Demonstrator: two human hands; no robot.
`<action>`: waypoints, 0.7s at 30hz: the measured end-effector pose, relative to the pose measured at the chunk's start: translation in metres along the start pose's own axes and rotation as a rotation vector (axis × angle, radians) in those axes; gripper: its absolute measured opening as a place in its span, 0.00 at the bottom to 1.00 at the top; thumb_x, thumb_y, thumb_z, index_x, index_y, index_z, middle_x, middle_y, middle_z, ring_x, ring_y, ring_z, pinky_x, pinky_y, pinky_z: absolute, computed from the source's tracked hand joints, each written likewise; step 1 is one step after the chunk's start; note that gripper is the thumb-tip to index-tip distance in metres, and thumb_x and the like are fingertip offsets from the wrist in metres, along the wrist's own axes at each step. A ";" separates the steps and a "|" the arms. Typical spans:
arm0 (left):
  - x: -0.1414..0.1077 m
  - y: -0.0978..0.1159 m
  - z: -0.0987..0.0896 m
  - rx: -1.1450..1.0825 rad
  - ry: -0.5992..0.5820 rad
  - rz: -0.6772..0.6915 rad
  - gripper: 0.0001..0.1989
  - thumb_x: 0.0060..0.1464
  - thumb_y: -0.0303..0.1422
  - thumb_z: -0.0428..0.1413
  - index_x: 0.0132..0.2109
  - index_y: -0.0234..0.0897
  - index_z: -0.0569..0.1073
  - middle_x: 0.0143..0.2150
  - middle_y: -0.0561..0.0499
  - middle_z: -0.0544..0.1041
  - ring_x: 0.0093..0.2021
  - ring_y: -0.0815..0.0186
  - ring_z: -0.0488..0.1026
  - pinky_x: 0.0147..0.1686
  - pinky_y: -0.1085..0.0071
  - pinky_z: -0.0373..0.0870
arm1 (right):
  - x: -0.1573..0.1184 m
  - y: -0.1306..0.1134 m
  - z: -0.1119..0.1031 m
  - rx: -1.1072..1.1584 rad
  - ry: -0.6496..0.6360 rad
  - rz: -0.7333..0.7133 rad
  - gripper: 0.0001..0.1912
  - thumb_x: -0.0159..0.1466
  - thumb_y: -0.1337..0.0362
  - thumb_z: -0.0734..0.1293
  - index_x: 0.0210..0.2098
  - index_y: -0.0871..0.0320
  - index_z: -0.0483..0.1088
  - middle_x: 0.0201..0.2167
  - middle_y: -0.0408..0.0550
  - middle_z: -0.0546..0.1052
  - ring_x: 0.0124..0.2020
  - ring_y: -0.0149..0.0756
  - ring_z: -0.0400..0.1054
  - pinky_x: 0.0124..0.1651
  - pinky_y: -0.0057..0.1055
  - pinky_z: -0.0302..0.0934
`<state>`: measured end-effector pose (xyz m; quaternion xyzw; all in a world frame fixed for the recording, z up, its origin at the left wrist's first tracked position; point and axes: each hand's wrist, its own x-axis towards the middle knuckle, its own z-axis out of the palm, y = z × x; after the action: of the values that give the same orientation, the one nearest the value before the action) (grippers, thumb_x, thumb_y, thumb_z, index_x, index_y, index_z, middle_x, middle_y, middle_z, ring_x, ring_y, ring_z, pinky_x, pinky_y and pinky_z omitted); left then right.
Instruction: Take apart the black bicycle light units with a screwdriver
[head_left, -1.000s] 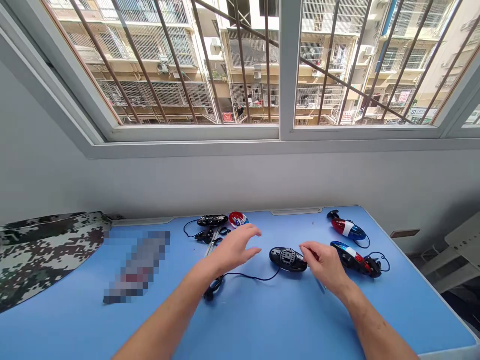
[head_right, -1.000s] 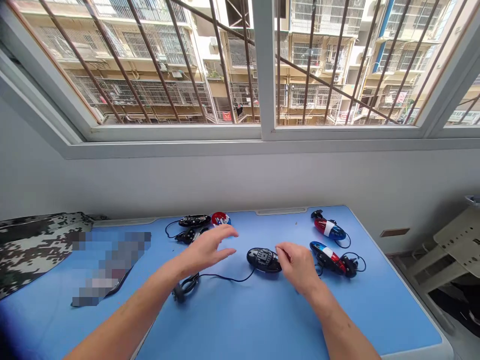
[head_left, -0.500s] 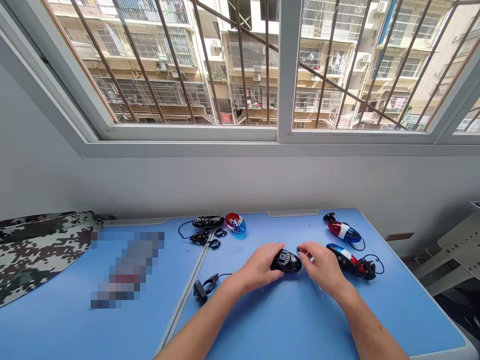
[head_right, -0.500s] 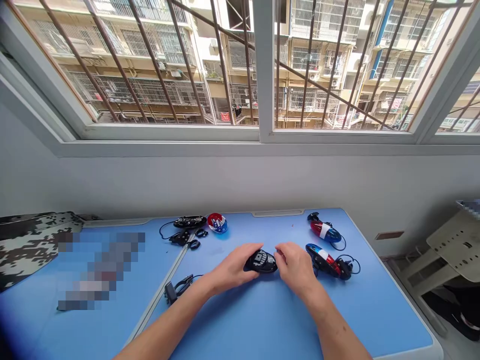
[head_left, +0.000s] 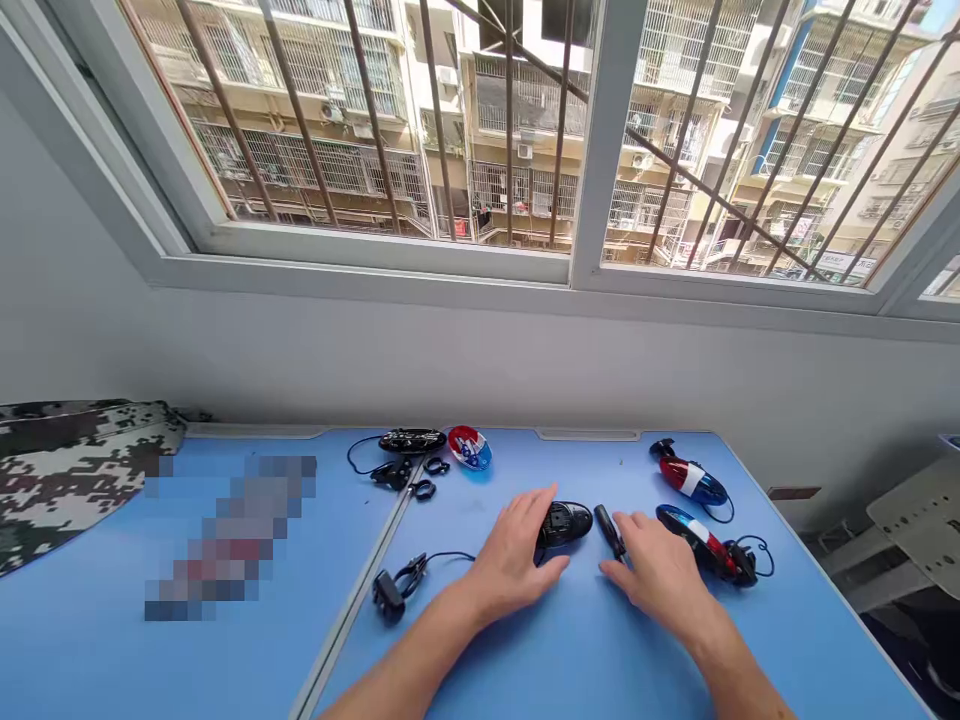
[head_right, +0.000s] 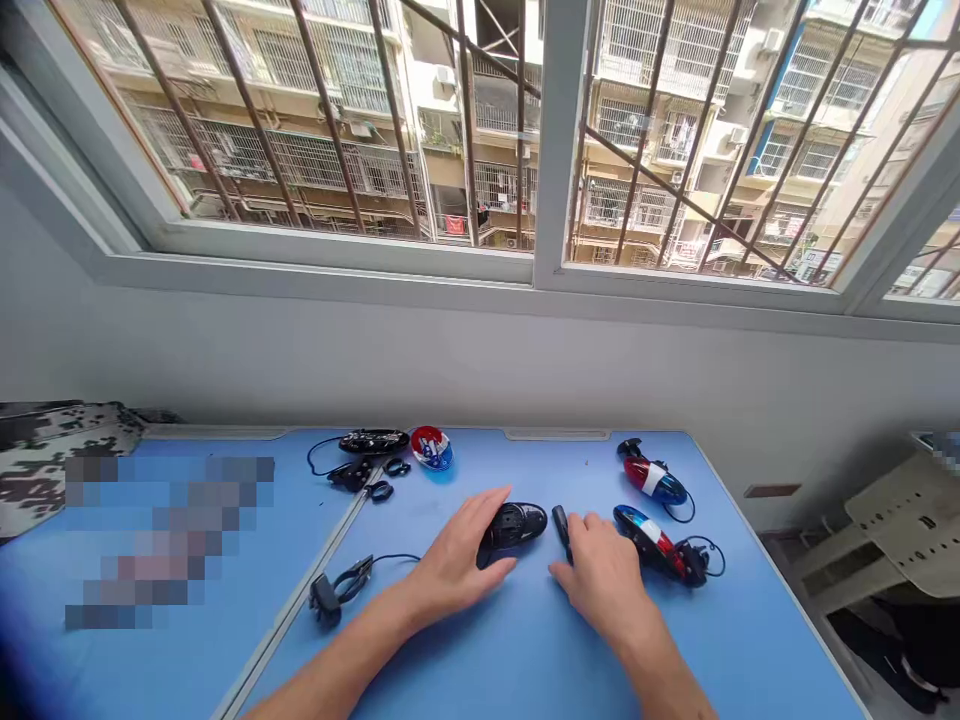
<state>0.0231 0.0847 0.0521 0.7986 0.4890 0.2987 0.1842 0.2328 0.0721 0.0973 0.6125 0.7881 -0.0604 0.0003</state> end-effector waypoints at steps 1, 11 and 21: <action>0.000 0.001 0.000 -0.001 0.000 0.008 0.37 0.48 0.31 0.59 0.65 0.37 0.57 0.62 0.37 0.66 0.61 0.46 0.63 0.58 0.47 0.63 | -0.002 -0.001 -0.002 -0.025 -0.025 0.015 0.13 0.62 0.61 0.68 0.45 0.59 0.70 0.40 0.52 0.76 0.43 0.48 0.72 0.34 0.33 0.59; 0.003 0.000 0.006 0.028 0.022 0.036 0.34 0.50 0.30 0.58 0.64 0.32 0.59 0.62 0.34 0.66 0.62 0.45 0.63 0.59 0.46 0.63 | 0.008 0.005 0.019 -0.081 0.235 0.004 0.11 0.66 0.59 0.64 0.43 0.58 0.71 0.37 0.51 0.77 0.38 0.43 0.75 0.33 0.32 0.62; 0.006 0.007 0.000 0.050 0.003 -0.003 0.23 0.47 0.26 0.59 0.52 0.35 0.68 0.48 0.42 0.75 0.47 0.51 0.72 0.48 0.54 0.70 | 0.023 0.011 0.032 0.127 0.194 -0.031 0.10 0.63 0.65 0.64 0.44 0.57 0.72 0.36 0.49 0.78 0.35 0.40 0.74 0.34 0.30 0.61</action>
<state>0.0299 0.0870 0.0574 0.8017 0.4978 0.2872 0.1641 0.2350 0.0938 0.0627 0.6022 0.7883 -0.0505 -0.1157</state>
